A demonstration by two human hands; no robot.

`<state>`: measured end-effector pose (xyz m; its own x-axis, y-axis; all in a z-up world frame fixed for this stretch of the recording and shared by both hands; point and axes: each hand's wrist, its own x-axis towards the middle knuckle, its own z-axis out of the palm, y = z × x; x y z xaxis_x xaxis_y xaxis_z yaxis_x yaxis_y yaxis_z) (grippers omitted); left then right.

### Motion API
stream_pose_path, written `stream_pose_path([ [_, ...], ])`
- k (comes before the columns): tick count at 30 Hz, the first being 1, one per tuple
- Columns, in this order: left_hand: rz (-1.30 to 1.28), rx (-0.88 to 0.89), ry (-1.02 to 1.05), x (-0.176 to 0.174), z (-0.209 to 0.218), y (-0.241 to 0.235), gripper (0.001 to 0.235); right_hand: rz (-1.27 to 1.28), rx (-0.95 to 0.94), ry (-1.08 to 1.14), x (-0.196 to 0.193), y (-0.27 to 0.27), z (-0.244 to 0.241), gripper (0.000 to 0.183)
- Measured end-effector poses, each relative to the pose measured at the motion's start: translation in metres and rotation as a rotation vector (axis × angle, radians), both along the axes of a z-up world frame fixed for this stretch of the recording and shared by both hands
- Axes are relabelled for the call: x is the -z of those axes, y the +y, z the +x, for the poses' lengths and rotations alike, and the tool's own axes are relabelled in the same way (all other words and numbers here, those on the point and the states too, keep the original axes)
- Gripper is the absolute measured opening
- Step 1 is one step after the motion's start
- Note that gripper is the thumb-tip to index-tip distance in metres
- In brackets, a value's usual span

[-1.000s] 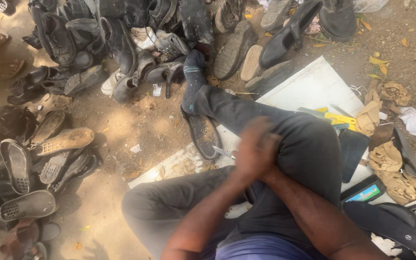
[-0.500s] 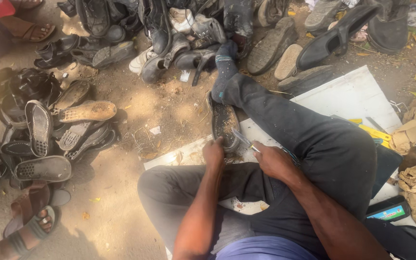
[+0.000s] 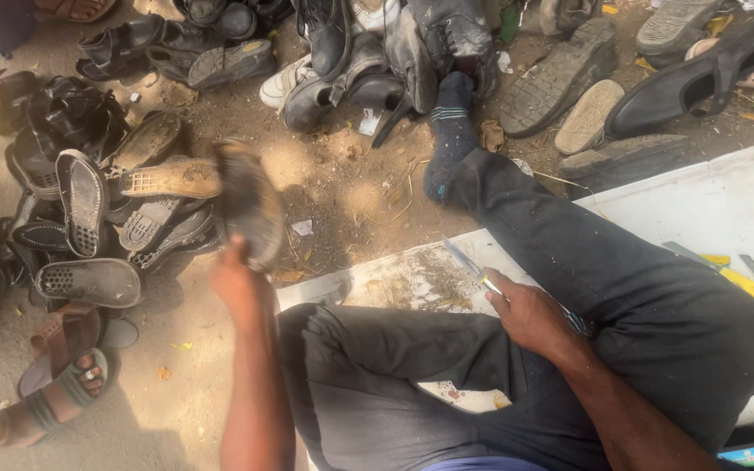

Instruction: The person sits on the ground and uses a knife to scrape and clean the soles and edges of several shoes. They pick up different shoes from a pile, work on them, and place them back down.

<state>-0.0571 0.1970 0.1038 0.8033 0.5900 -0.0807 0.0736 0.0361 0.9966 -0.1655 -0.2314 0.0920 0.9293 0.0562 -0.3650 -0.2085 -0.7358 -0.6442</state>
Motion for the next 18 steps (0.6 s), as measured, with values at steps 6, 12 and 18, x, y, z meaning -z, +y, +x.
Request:
stream_pose_path([
  [6, -0.235, -0.307, -0.282, 0.022, 0.17, 0.05, 0.052, 0.008, -0.071, 0.057, 0.018, 0.018, 0.016, 0.05],
  [12, 0.825, 0.109, -0.157, 0.13, 0.28, -0.033, 0.059, 0.012, -0.117, 0.252, 0.046, 0.028, 0.024, 0.054],
  [18, -0.239, 0.069, 0.091, 0.126, 0.334, -0.053, 0.036, 0.1, -0.127, 0.206, 0.066, 0.026, 0.03, 0.053],
])
